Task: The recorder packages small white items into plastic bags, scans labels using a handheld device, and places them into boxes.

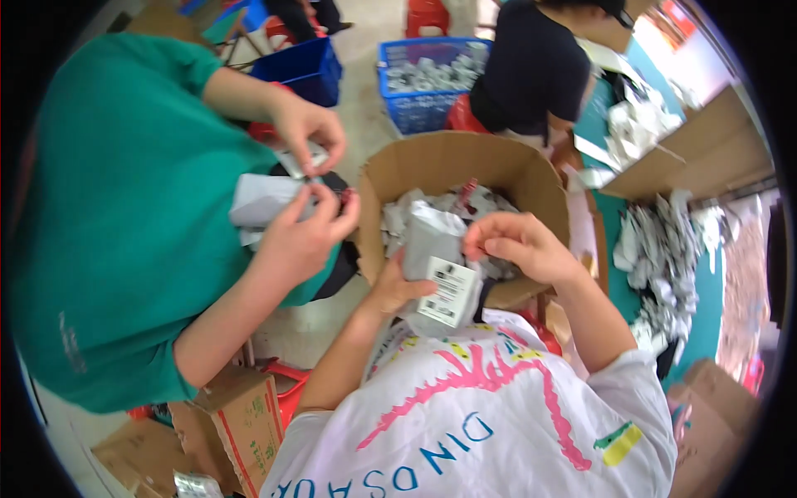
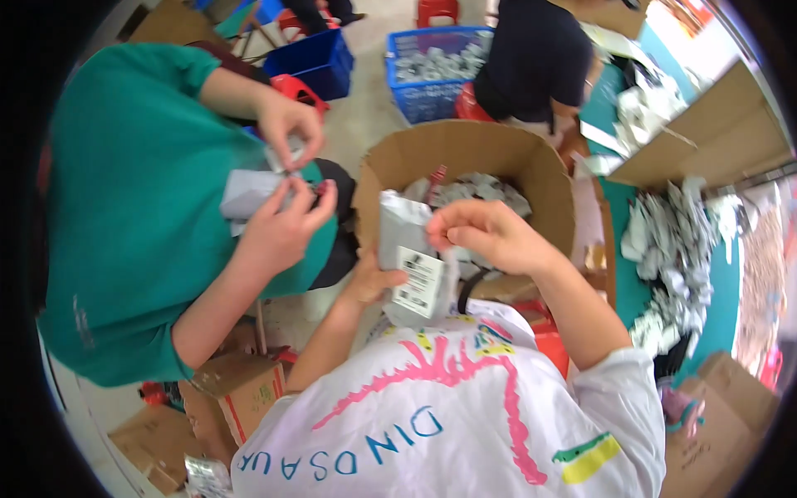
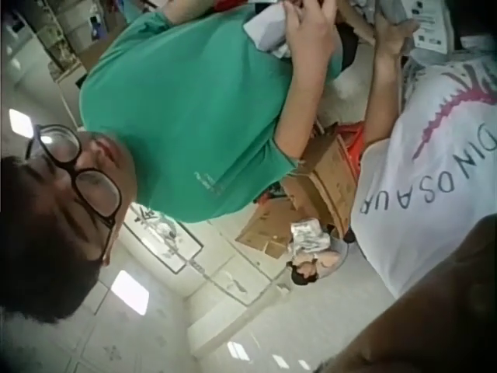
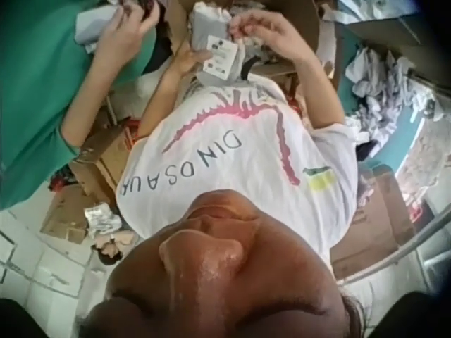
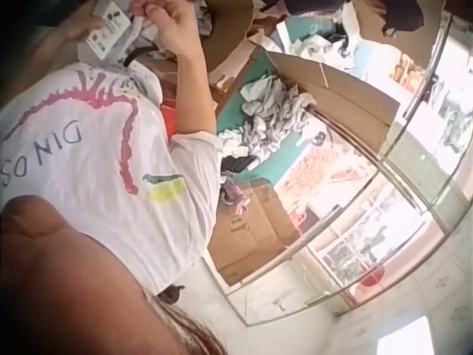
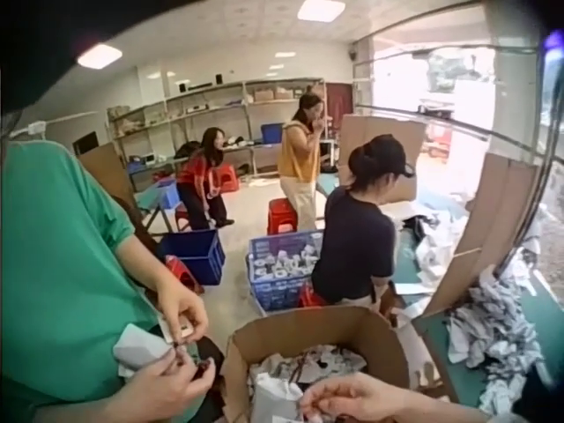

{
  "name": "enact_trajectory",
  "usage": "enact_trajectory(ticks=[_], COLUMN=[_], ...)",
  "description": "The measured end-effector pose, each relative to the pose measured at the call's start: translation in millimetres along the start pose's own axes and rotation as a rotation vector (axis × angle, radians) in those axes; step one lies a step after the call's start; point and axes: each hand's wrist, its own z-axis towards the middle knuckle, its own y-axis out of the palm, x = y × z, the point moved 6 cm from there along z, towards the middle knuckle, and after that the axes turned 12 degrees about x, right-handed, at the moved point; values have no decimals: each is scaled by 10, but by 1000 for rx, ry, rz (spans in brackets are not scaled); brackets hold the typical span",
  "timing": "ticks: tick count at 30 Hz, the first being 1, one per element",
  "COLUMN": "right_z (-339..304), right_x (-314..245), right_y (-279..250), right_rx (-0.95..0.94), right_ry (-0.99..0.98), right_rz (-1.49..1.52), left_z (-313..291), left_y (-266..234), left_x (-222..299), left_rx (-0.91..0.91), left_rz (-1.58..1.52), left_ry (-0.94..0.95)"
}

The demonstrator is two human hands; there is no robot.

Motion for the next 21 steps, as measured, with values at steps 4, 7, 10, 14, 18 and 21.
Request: enact_trajectory(ticks=[4, 7, 10, 14, 18, 21], right_z=[48, 46, -34, -100, -123, -120], right_x=[-205, -329, -367, -244, 119, 287], right_y=[4, 3, -22, -36, -28, -204], right_rx=[-69, 45, 137, 170, 336, 530], right_ry=[-123, -228, -307, -268, -223, -266], right_rz=[-110, -436, -609, -610, -304, -37], left_z=[86, 130, 147, 192, 172, 141], left_y=[-95, -142, -118, 2, 69, 56], left_x=[104, 128, 121, 127, 85, 33], left_rx=[-104, -161, -175, -104, -25, -4], left_rz=[3, 23, 54, 91, 39, -17], left_ry=[-42, -31, -33, 26, -119, -214])
